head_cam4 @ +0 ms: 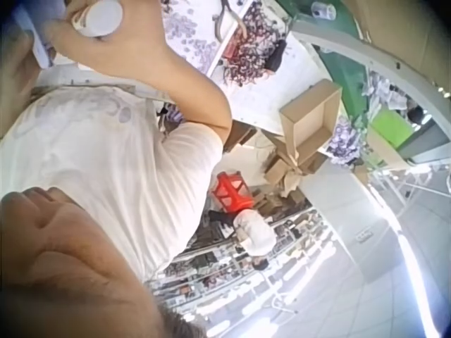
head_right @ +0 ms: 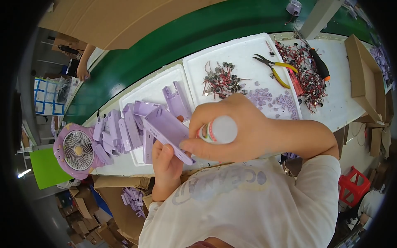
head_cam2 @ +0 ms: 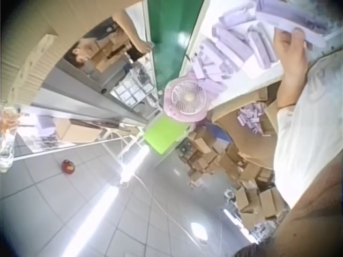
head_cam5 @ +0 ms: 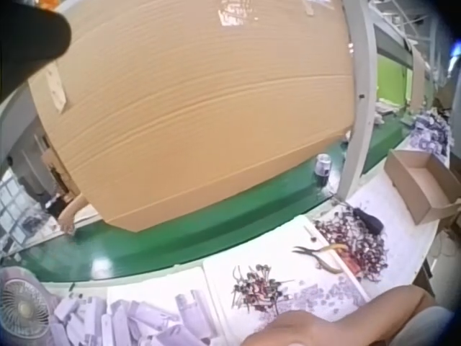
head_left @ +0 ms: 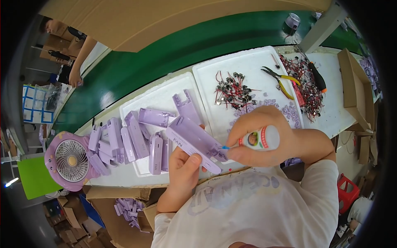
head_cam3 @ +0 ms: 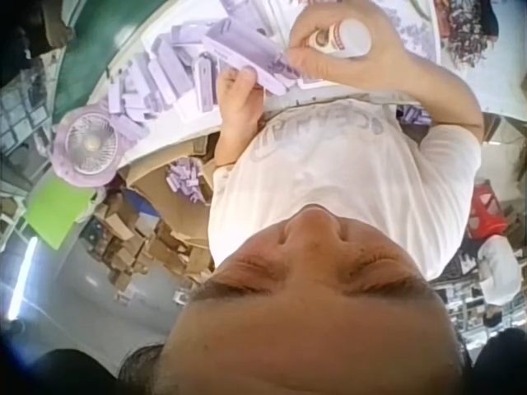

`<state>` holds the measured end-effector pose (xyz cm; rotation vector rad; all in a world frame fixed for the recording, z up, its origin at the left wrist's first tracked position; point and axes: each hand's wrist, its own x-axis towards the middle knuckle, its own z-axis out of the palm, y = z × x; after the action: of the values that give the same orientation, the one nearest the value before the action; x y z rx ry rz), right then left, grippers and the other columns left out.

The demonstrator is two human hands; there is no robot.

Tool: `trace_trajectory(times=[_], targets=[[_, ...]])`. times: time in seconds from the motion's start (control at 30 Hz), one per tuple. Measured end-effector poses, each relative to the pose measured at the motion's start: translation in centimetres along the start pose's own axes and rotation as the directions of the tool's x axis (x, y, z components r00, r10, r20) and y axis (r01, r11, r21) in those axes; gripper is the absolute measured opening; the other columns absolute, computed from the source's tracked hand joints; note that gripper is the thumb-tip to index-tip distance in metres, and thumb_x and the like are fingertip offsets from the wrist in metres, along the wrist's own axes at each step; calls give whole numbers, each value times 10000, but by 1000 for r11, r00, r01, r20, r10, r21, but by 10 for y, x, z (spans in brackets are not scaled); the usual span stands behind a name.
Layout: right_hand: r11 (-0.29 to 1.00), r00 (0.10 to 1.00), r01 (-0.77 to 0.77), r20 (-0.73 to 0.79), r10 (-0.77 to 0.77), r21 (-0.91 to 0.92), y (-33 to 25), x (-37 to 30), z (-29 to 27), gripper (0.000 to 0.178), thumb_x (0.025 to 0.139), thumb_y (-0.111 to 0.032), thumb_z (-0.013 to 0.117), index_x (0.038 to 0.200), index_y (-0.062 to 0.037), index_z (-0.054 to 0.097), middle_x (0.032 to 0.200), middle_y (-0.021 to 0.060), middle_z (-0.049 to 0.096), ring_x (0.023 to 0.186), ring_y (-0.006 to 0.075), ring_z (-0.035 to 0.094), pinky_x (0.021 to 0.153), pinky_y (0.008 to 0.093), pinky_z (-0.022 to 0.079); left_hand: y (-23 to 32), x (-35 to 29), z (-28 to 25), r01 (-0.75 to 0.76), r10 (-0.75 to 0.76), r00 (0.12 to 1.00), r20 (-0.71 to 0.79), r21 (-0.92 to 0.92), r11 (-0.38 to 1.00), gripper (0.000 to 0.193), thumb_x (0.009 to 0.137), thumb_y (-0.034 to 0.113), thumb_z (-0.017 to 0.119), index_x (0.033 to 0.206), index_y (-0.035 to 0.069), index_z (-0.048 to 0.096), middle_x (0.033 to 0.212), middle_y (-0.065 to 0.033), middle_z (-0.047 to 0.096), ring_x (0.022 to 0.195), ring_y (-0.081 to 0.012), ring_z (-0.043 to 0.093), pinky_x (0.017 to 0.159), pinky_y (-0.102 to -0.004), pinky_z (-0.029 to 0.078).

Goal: The person assembles small electronic components by applying glue from a bottle to plastic housings, then fitting the electronic components into the housings by hand.

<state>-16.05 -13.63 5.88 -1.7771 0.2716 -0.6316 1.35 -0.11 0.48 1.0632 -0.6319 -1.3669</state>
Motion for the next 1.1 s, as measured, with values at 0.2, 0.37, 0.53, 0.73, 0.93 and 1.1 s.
trace_trajectory(times=[0.2,0.37,0.53,0.73,0.93,1.1], targets=[[999,999,39,-25,-38,29,8,0,6,110,704,-59,711,767,-21,629,675,78,628,557,151,604,495,239,444,2,-1,4,8,-7,999,-43,17,1000,692,779,384,649,1255,-53,400,1321,-153,411,947,-181,571,674,-266,464],[1000,1000,-8,-7,8,15,10,0,7,108,704,-50,711,765,-21,627,675,71,628,555,147,605,495,236,443,0,-1,3,8,-8,999,-38,10,1000,698,773,387,658,1255,-48,402,1313,-148,421,953,-179,568,684,-269,462],[998,1000,-15,2,16,-62,9,1,7,109,701,-44,711,764,-23,624,675,66,629,556,134,604,496,230,442,1,0,3,12,-11,999,-36,7,1000,700,772,385,661,1258,-46,399,1309,-143,427,953,-176,570,681,-266,461],[999,999,-35,-16,34,-36,8,0,7,100,702,-45,706,760,-26,626,682,66,629,560,133,601,496,235,437,-1,0,3,3,-3,999,-36,-2,1000,699,768,377,670,1258,-41,401,1303,-135,436,969,-178,565,691,-271,461],[951,956,-141,-287,59,-274,8,21,-30,90,786,-108,621,754,-26,603,692,43,618,621,135,576,577,258,427,-8,1,-3,-83,85,989,-125,18,996,700,758,331,688,1275,-23,376,1268,-132,463,948,-196,567,678,-280,461],[482,913,-360,-408,7,-799,81,24,-106,164,744,-44,600,902,-80,581,785,121,606,744,271,594,666,350,455,-12,-3,-16,-78,63,994,-86,-182,980,687,742,118,685,1317,22,322,1227,-119,478,955,-194,573,665,-291,499]])
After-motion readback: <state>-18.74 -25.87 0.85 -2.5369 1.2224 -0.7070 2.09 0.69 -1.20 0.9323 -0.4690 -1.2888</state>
